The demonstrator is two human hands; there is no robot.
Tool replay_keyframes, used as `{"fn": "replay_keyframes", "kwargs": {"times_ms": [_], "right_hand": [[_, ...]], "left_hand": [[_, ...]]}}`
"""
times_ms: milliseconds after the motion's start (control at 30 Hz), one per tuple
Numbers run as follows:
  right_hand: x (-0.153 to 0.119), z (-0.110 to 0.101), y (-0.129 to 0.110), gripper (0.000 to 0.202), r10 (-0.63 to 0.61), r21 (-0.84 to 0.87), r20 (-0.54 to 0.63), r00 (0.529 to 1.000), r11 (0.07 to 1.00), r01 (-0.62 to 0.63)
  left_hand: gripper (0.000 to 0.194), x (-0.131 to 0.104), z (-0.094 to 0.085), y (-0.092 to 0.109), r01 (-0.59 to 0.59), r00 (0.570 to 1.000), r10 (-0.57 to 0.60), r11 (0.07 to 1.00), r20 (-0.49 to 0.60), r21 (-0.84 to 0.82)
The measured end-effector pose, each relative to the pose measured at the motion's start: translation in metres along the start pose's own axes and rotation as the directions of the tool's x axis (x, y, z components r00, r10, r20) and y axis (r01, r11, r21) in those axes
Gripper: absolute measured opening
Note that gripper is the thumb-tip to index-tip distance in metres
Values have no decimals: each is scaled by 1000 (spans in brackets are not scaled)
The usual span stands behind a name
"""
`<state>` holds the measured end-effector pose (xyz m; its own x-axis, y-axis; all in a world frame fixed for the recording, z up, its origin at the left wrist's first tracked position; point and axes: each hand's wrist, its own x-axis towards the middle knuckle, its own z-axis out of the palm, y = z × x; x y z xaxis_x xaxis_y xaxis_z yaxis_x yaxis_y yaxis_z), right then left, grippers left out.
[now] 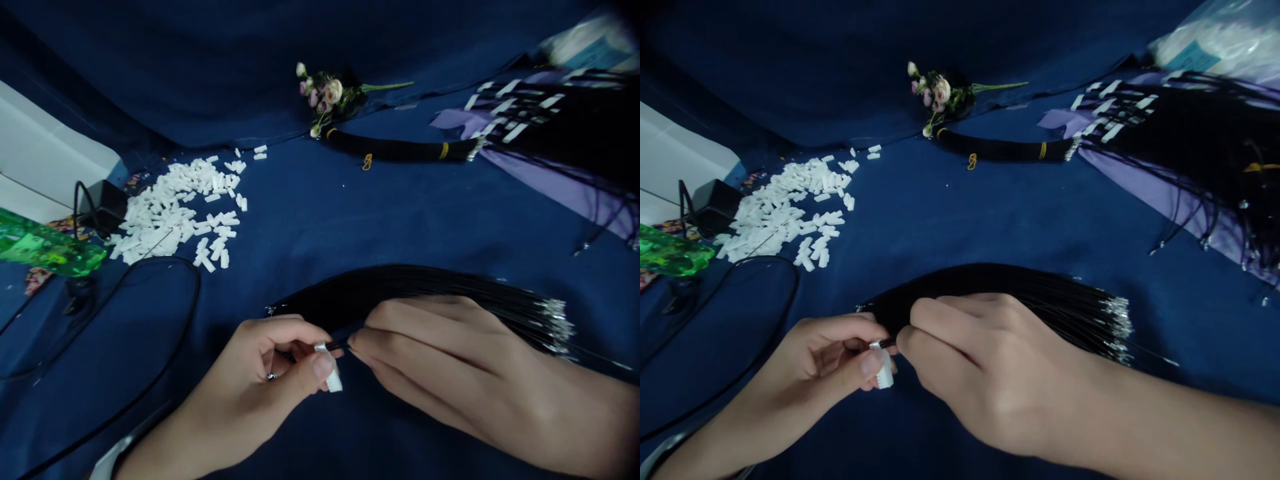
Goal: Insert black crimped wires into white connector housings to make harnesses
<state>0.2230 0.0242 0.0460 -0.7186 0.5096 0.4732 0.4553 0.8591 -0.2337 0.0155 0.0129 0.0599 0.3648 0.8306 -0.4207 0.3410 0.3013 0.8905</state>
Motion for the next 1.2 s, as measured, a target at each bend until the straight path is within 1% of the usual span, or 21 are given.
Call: {"fn": "replay_keyframes", "kwargs": {"times_ms": [100,200,333,400,500,567,633,767,833,867,933,1000,1033,1100,1200], "right_hand": [[-1,4,1,27,-20,4,24,1000,1000,20],[-4,8,2,29,-26,91,5,1000,995,26],[-4,8,2,25,14,189,-21,1000,982,-10],[-3,5,3,21,42,202,-23,999,979,-37],[-1,1,3,22,50,157,-28,998,987,-45],[0,-1,3,26,19,115,-21,1000,993,-17],[-1,0,3,29,-6,123,-10,1000,992,7],[-6,7,2,34,-7,223,-33,999,975,14],[-7,8,1,37,-32,195,-75,997,980,46],[-7,8,1,38,-44,163,-73,996,985,56],[-6,7,0,40,-67,107,-27,997,992,69],[-5,6,0,44,-77,75,-18,997,994,78],[-4,6,-1,45,-78,74,-25,997,994,79],[-4,8,-1,46,-75,106,-83,994,991,84],[-5,8,0,40,-26,164,-46,999,986,33]], "left_hand": [[10,1,1,1,3,1000,-3,1000,16,5],[8,2,4,0,24,999,-22,999,42,-42],[10,2,8,-2,57,994,-42,986,99,-159],[12,1,8,-2,55,994,-36,981,103,-185],[11,1,7,0,80,994,-61,973,94,-215],[12,1,7,1,111,992,-93,965,89,-238],[12,1,7,0,122,991,-103,957,87,-265],[10,1,6,-1,91,993,-67,955,93,-282],[11,2,6,-1,84,994,-59,956,96,-282],[12,1,5,0,84,993,-58,955,98,-285],[15,1,5,0,81,993,-53,954,105,-287],[16,1,6,0,76,993,-48,958,109,-275],[16,1,6,0,73,993,-45,961,108,-267],[15,1,5,0,66,993,-39,965,109,-254],[12,0,3,-1,60,991,-28,969,133,-238]]}}
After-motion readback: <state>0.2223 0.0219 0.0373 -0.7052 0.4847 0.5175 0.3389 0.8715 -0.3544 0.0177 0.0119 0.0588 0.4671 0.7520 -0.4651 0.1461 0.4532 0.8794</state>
